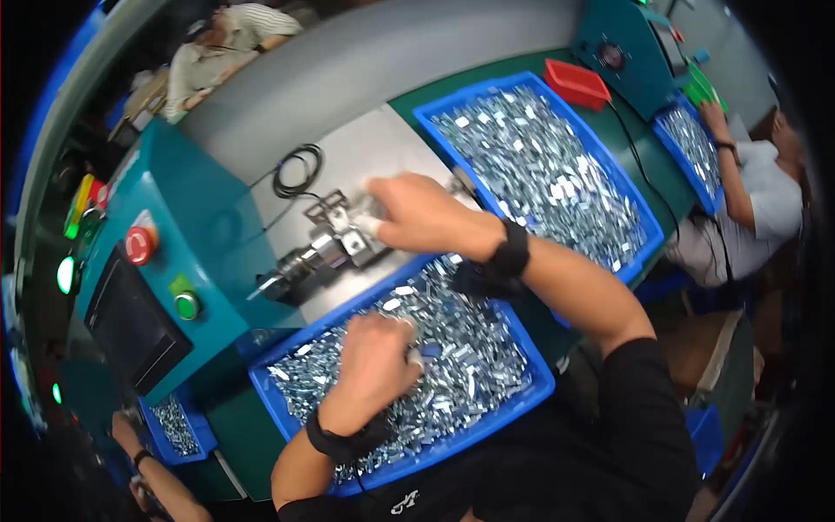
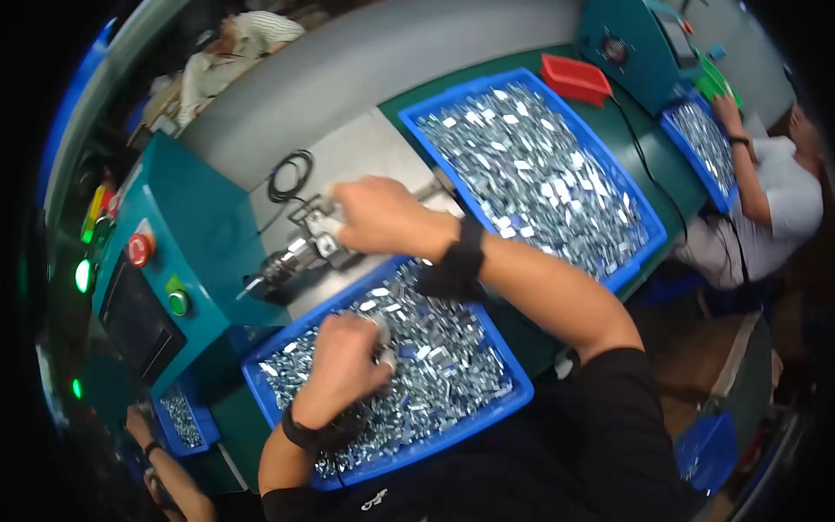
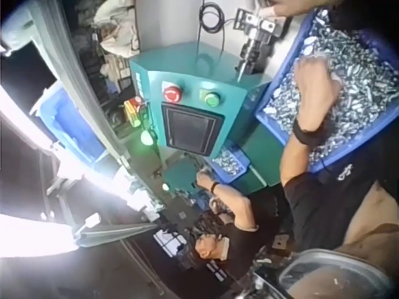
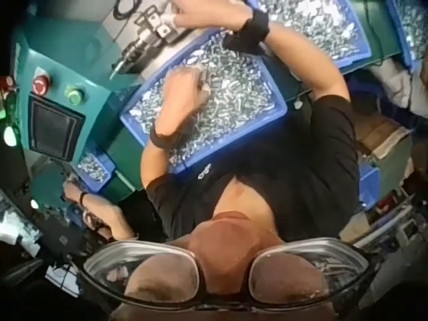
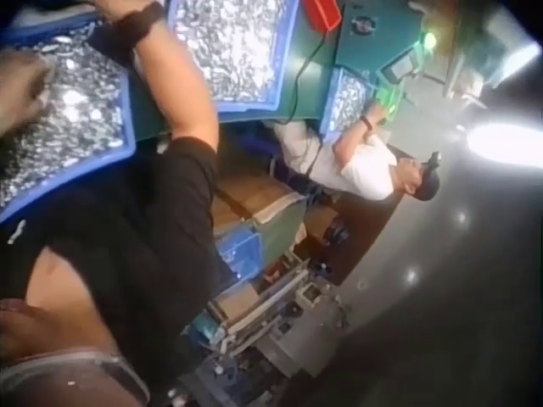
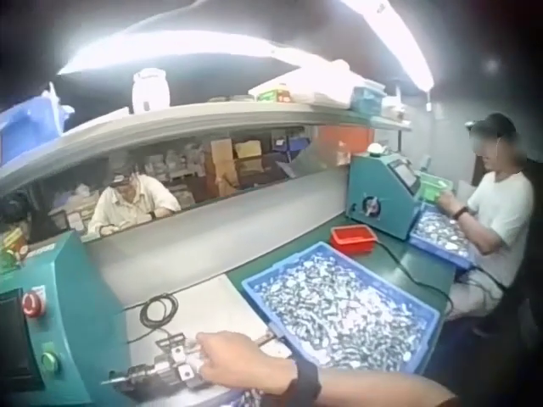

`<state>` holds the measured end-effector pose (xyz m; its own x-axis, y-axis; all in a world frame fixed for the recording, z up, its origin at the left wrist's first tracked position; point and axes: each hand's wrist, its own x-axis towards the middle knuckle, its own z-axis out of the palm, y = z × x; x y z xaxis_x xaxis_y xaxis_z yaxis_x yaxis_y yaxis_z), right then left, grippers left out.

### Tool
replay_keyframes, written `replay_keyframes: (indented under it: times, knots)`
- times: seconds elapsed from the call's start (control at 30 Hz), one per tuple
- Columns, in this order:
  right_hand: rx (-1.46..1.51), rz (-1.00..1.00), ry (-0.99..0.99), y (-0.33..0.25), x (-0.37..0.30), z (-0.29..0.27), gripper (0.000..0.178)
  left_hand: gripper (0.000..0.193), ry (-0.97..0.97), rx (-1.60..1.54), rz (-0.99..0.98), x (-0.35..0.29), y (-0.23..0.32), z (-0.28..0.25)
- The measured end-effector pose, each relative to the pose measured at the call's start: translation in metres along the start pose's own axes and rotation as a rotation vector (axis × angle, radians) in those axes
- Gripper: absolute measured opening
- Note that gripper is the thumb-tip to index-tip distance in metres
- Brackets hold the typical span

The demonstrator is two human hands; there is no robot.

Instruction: The person picks up a metal component from a blue bin, inserts it into the machine's fixture, and then places the processed component into a separate blue bin.

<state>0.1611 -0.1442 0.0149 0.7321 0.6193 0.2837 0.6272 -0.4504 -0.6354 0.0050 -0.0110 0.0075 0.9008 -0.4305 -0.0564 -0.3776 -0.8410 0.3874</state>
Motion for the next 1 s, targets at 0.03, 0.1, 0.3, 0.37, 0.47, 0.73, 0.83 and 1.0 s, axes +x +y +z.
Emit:
replay_keyframes:
  times: [0.03, 0.1, 0.3, 0.37, 0.47, 0.73, 0.83, 1.0]
  knots:
    - [-0.051, -0.020, 0.020, 0.006, 0.009, 0.004, 0.034, 0.013, -0.046, -0.017, 0.019, 0.006, 0.000, 0.000]
    - [-0.090, -0.054, 0.019, 0.003, 0.019, 0.002, 0.030, 0.013, 0.011, -0.063, -0.026, 0.011, -0.002, -0.005]
    - [-0.285, -0.069, 0.048, -0.013, 0.023, -0.006, 0.023, 0.013, -0.021, -0.012, 0.019, 0.010, 0.001, -0.004]
    - [-0.276, -0.001, 0.112, -0.013, 0.016, 0.003, 0.023, 0.013, -0.008, -0.003, 0.050, 0.011, 0.000, 0.001]
    - [-0.280, -0.007, 0.214, -0.012, 0.016, 0.017, 0.023, 0.015, -0.045, 0.001, 0.038, 0.010, 0.003, 0.003]
    - [-0.347, 0.262, 0.327, 0.021, -0.030, -0.062, 0.029, 0.027, -0.086, 0.087, 0.098, -0.013, 0.009, 0.003]
    - [-0.540, 0.485, 0.379, 0.081, -0.066, -0.091, 0.032, 0.028, -0.086, 0.103, 0.132, -0.006, 0.012, -0.006]
    - [-0.365, 0.591, 0.457, 0.114, -0.090, -0.114, 0.029, 0.024, 0.191, 0.081, 0.136, 0.035, 0.010, -0.046]
